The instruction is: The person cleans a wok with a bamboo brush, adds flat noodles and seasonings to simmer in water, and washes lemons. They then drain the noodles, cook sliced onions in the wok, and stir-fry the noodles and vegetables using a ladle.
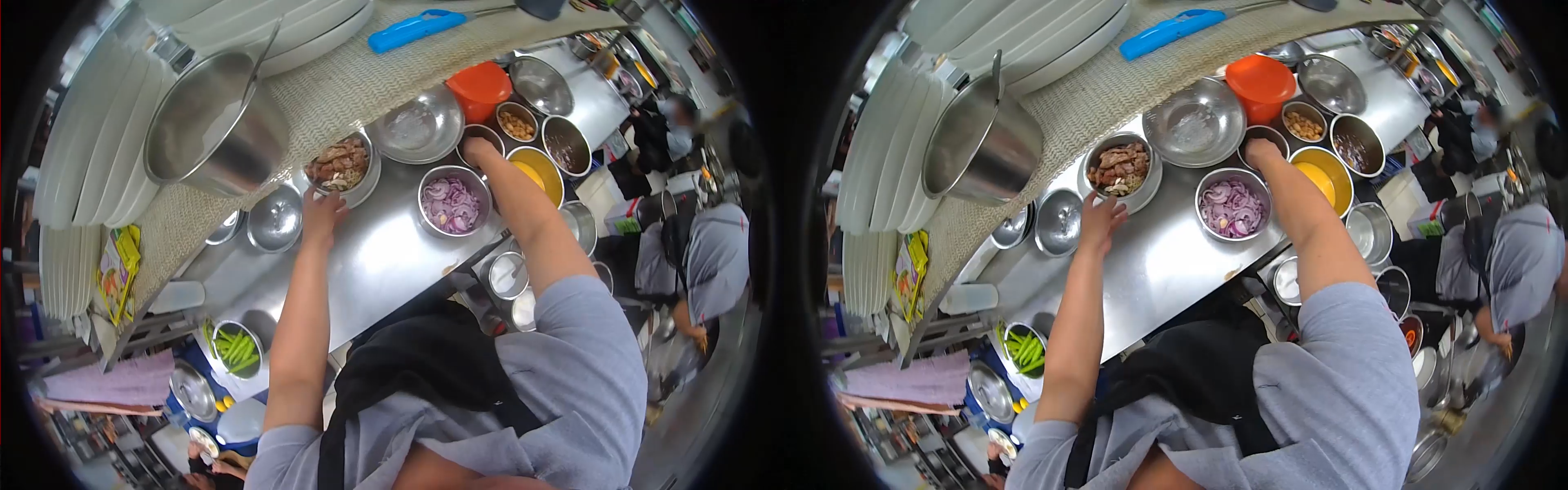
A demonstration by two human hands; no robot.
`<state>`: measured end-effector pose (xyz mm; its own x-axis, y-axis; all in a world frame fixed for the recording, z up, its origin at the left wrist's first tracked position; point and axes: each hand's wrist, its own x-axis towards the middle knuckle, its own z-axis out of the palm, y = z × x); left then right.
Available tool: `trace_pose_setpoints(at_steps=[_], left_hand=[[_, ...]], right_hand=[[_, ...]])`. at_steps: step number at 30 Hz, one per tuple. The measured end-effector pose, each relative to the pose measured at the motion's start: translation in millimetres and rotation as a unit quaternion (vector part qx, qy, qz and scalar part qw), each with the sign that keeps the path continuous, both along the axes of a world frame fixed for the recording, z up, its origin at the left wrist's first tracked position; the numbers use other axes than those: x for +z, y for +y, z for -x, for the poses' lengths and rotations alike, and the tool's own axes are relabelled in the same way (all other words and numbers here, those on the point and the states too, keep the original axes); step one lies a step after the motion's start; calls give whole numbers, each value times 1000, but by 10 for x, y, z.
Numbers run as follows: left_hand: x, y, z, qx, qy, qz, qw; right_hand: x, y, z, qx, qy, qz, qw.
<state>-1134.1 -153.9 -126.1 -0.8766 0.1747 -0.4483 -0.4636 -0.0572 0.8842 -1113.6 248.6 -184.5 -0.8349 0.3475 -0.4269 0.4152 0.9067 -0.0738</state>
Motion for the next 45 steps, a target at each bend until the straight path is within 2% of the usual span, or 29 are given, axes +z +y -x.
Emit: trace_pose_setpoints(at_steps=[1,3,4,6,8,10,12,14,15,16,17,18,21,23,25,26,28,30,32,33,34,35,36,37,38,40,42,44,45], left_hand=[[-27,93,116,10,1,1,1000],[-110,247,282,76,13,113,991],[-144,275,298,77,17,109,991],[-175,313,335,86,48,188,977],[-254,342,327,107,75,191,973],[-358,346,368,153,131,161,966],[-468,337,475,169,107,181,963],[-586,250,562,121,79,184,972],[-499,221,517,119,93,177,972],[-355,223,452,108,121,159,974],[-223,230,387,101,152,136,974],[-166,166,291,93,175,124,972],[-160,-75,35,129,150,193,961],[109,-227,-248,90,102,223,965],[308,-330,-551,88,92,196,972],[337,-372,-654,85,90,165,979],[271,-472,-842,82,93,209,970],[214,-510,-1036,15,117,183,976],[-119,-632,-1151,-5,105,191,976],[-58,-634,-1240,-1,89,221,971],[-255,-763,-1277,-36,106,274,955],[-244,-788,-1369,-21,62,283,957],[44,-817,-1459,2,16,221,975],[-152,-900,-1508,1,29,261,965],[-95,-972,-1553,12,-28,223,974],[-118,-1151,-1707,28,-33,164,985],[-118,-1411,-1818,10,-48,89,995],[2,-1869,-1996,0,-11,126,992],[101,-2179,-2084,-15,6,105,994]], right_hand=[[-16,-18,26,10,1,1,1000],[-1,-32,2,22,-26,-5,999],[18,-30,-2,17,-31,12,999],[-2,10,12,32,-20,-3,999],[70,66,15,33,-11,-10,999],[282,87,-55,89,39,-33,995],[430,96,-136,72,75,-34,994],[556,94,-180,76,4,-28,997],[523,108,-242,89,52,-41,994],[666,89,-328,115,39,-62,991],[645,105,-354,79,126,-46,988],[716,131,-342,43,91,-10,995],[1044,185,-445,55,125,16,991],[1373,120,-564,47,136,23,989],[1630,26,-667,41,210,63,975],[1829,-101,-726,51,205,64,975],[2119,-487,-799,91,244,184,948],[1995,-909,-773,182,260,271,909],[1841,-1538,-717,212,148,390,884],[1646,-1838,-664,236,116,397,879],[1402,-2171,-630,267,85,401,872],[1094,-2445,-634,329,110,381,857],[858,-2667,-640,386,141,364,836],[781,-2836,-681,380,108,322,860],[745,-2953,-707,383,119,334,853],[683,-3053,-714,364,108,352,855],[920,-3144,-737,369,84,363,851],[1024,-3221,-751,390,107,311,860],[1045,-3257,-775,415,148,296,847]])
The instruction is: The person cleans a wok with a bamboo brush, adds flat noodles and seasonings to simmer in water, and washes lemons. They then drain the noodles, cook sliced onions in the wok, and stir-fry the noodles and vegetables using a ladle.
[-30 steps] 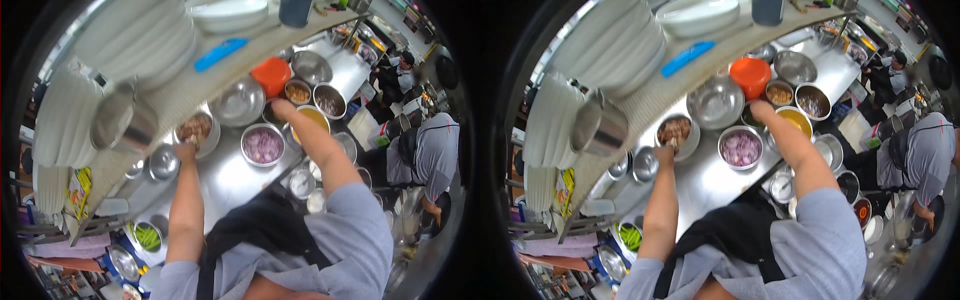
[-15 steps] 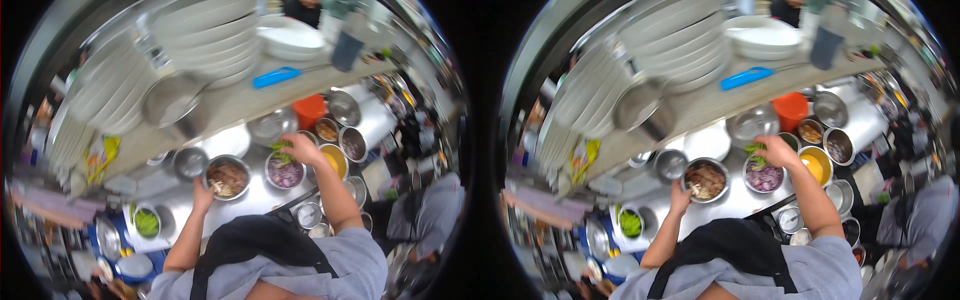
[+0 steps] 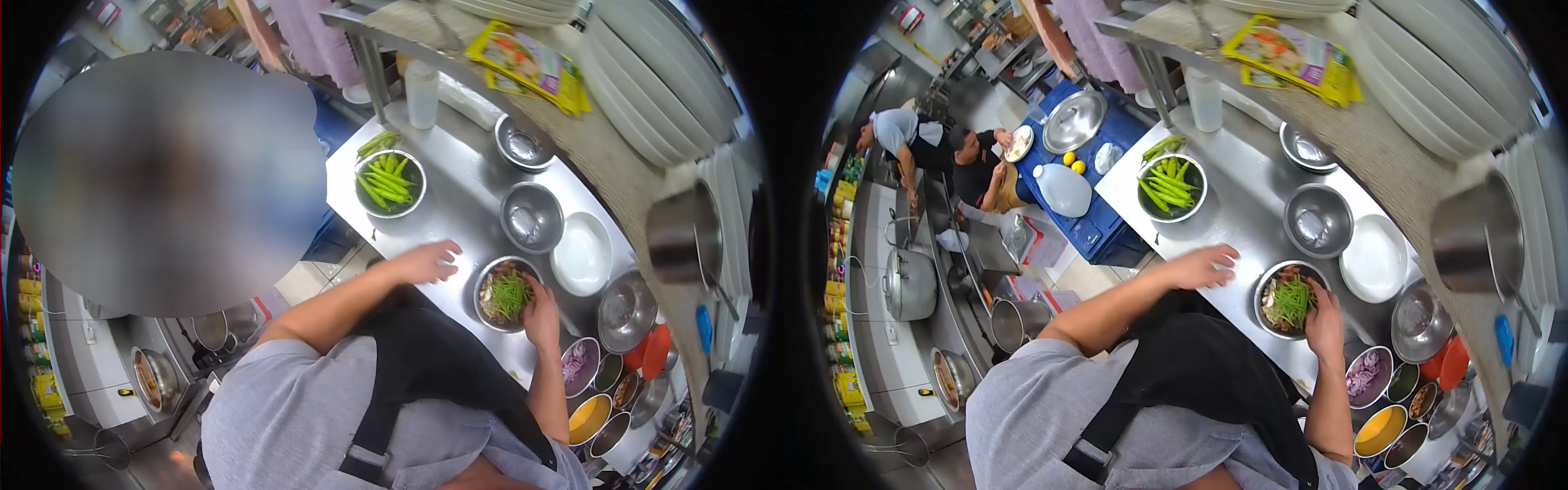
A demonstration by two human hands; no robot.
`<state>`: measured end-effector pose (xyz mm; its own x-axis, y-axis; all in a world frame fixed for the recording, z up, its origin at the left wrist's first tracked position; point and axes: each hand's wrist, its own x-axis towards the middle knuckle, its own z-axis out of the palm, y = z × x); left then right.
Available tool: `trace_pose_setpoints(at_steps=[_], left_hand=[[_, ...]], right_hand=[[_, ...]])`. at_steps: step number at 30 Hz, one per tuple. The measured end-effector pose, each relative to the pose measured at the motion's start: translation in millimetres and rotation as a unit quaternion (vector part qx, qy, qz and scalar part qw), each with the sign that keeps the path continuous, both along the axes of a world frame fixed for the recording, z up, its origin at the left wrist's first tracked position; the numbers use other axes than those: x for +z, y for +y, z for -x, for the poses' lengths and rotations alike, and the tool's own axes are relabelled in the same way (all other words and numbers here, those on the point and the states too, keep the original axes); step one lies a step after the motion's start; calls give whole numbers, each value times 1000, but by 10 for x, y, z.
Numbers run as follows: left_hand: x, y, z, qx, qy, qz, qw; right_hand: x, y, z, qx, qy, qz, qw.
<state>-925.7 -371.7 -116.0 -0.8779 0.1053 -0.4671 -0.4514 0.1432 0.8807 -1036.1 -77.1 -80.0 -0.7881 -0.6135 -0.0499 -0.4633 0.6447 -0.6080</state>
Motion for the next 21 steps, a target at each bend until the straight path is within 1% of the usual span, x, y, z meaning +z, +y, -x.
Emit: trace_pose_setpoints(at_steps=[1,2,3,4,5,6,7,8,9,10,11,12,13,14,15,16,17,19,20,21], left_hand=[[131,-342,-90,12,19,-36,999],[313,-712,-214,47,32,-42,998],[422,-1080,-335,103,56,-22,993],[501,-1449,-435,171,56,-17,983],[568,-1803,-547,233,88,33,968],[485,-2191,-649,324,100,55,939],[224,-2644,-799,376,164,59,910],[75,-2995,-914,452,135,90,877],[-135,-3342,-1079,504,78,136,849],[-348,-3622,-1277,551,43,198,810],[-665,-3854,-1527,576,24,320,752],[-982,-4018,-1753,587,4,438,681],[-1228,-4113,-1940,590,-3,436,680],[-1420,-4180,-2111,617,-13,471,630],[-1454,-4220,-2198,640,-20,506,577],[-1488,-4284,-2240,636,-84,445,625],[-1560,-4401,-2221,636,-82,445,625],[-1998,-4627,-2223,651,20,295,699],[-2352,-4829,-2253,629,-19,407,663],[-2558,-4949,-2415,586,-75,513,623]], right_hand=[[-29,-16,2,6,1,-6,1000],[-57,-56,0,-26,25,-32,999],[-83,-109,-9,-59,47,-57,996],[-35,-207,-46,-110,41,-70,991],[26,-311,-81,-160,35,-84,983],[11,-370,-94,-190,26,-90,977],[-25,-398,-105,-219,15,-98,971],[-47,-418,-97,-232,-5,-154,961],[-85,-430,-134,-222,-6,-165,961],[-141,-460,-170,-199,48,-111,972],[-167,-540,-177,-176,101,-53,978],[-51,-703,-238,-180,107,-84,974],[71,-901,-270,-174,106,-89,975],[175,-1093,-313,-183,90,-73,976],[267,-1265,-366,-195,72,-56,976],[345,-1418,-406,-196,52,-37,978],[343,-1552,-427,-197,53,-36,978],[351,-1750,-464,-160,-53,29,985],[358,-1882,-473,-109,-74,7,991],[248,-1949,-475,-90,-92,21,991]])
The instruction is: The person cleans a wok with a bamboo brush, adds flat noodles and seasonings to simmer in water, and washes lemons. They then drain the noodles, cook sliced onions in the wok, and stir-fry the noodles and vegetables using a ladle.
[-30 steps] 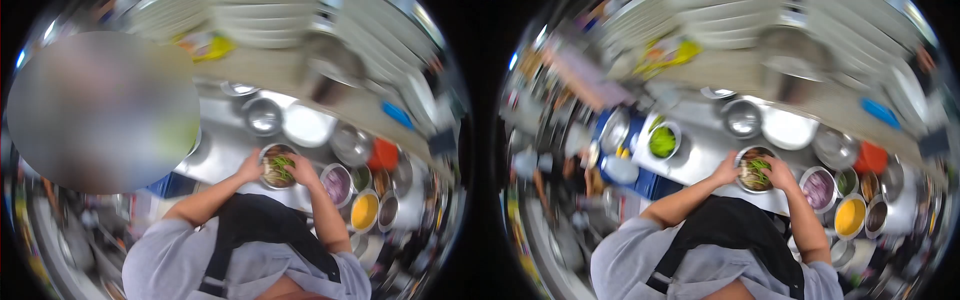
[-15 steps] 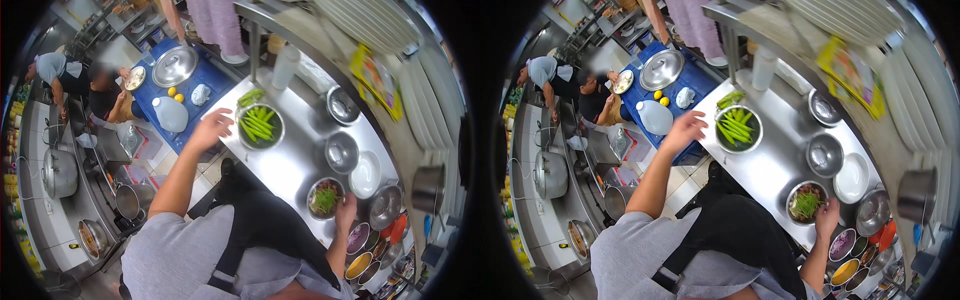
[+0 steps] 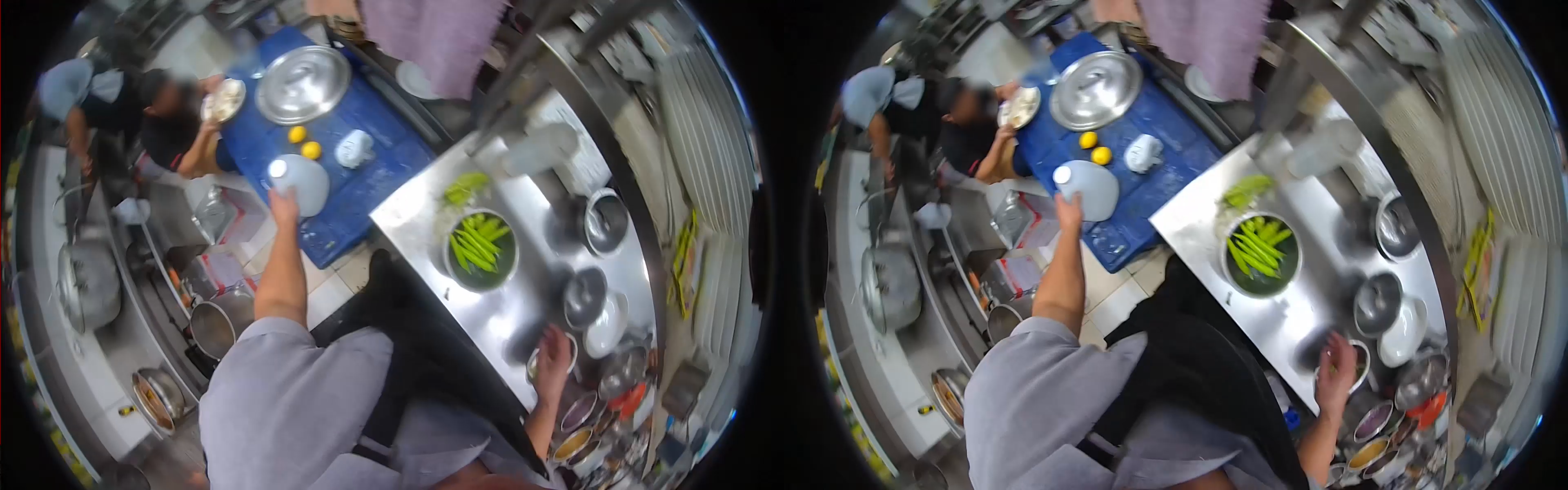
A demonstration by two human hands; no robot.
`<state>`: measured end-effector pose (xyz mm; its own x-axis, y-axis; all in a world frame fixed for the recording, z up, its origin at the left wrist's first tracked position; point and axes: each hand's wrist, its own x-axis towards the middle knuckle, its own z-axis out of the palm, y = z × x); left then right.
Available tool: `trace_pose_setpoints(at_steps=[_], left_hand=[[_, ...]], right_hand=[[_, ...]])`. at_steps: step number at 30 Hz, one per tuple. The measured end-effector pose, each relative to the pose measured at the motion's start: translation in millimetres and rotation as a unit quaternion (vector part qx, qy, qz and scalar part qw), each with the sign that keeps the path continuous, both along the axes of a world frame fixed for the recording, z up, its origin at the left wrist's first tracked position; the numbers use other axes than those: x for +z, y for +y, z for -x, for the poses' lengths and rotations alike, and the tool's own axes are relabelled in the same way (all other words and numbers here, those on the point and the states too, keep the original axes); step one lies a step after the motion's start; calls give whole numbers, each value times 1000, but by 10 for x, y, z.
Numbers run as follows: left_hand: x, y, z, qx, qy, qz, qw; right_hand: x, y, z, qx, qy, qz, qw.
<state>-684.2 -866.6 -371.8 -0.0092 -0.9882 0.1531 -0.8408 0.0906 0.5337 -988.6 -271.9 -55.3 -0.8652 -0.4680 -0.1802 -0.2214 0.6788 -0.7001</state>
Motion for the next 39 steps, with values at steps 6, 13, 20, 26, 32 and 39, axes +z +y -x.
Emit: trace_pose_setpoints(at_steps=[6,13,20,26,32,39], left_hand=[[-73,250,395,-47,299,-184,935],[-274,742,489,-217,-290,-89,928],[769,903,1223,-59,77,-190,977],[745,595,1567,-91,82,-190,974],[529,176,1414,-217,244,-265,908],[-36,-962,453,-111,-2,-267,957]], right_hand=[[-170,-264,813,-81,-61,19,995],[-604,-703,1938,-134,-139,34,981],[-986,-599,2565,-63,-136,-93,984],[-1132,-364,2671,-98,16,-91,991],[-702,-311,2765,-136,169,-148,965],[-217,-509,2329,-337,-111,345,869]])
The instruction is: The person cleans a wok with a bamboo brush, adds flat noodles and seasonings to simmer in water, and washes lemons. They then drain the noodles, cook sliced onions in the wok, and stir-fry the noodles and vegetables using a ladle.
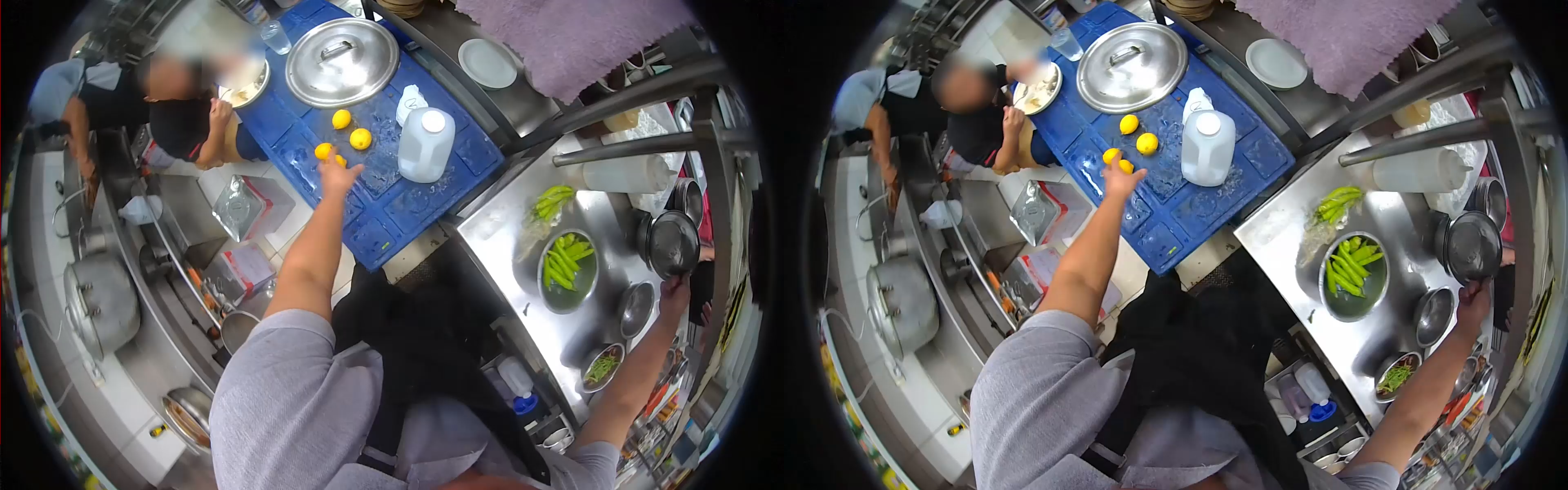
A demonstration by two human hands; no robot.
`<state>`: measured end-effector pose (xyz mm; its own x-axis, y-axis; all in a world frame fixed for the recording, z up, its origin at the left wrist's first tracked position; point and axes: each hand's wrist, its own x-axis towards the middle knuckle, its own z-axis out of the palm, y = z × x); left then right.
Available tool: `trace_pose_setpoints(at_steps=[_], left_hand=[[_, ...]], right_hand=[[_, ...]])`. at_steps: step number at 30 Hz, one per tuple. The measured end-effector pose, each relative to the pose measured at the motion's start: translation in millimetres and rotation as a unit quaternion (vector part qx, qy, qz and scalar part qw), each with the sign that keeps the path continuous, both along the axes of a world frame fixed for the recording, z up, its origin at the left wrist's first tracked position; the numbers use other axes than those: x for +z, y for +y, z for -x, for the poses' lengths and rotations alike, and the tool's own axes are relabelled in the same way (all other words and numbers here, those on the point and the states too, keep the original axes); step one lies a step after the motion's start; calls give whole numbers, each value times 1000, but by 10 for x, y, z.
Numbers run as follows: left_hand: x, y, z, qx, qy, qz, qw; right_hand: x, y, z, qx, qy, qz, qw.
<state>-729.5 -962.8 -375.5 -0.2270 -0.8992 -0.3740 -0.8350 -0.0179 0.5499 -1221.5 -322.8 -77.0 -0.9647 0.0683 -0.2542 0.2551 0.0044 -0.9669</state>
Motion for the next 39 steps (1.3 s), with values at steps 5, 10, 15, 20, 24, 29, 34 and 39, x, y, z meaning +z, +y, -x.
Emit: trace_pose_setpoints(at_steps=[5,10,15,20,24,29,34,39], left_hand=[[-277,-717,-47,21,-133,-97,986],[-521,-730,78,-38,-177,-104,978],[-391,-729,-138,-58,-73,-126,988],[1346,-248,-364,-303,270,-41,913],[2158,-157,-341,-352,303,-193,864],[862,-1140,217,-213,241,-18,947],[-793,-1460,739,-204,-66,6,977],[-574,-495,822,-273,-119,119,947]], right_hand=[[201,-48,-332,15,156,-210,965],[712,-937,-2390,158,296,-456,824],[-74,-2182,-4282,312,121,-450,828],[-1113,-3444,-4725,491,178,-349,778],[-1409,-3880,-4555,508,268,-292,765],[-1406,-3468,-4619,523,241,-301,760],[-1001,-3038,-4919,473,177,-323,800],[-1054,-2640,-5290,429,72,-367,822]])
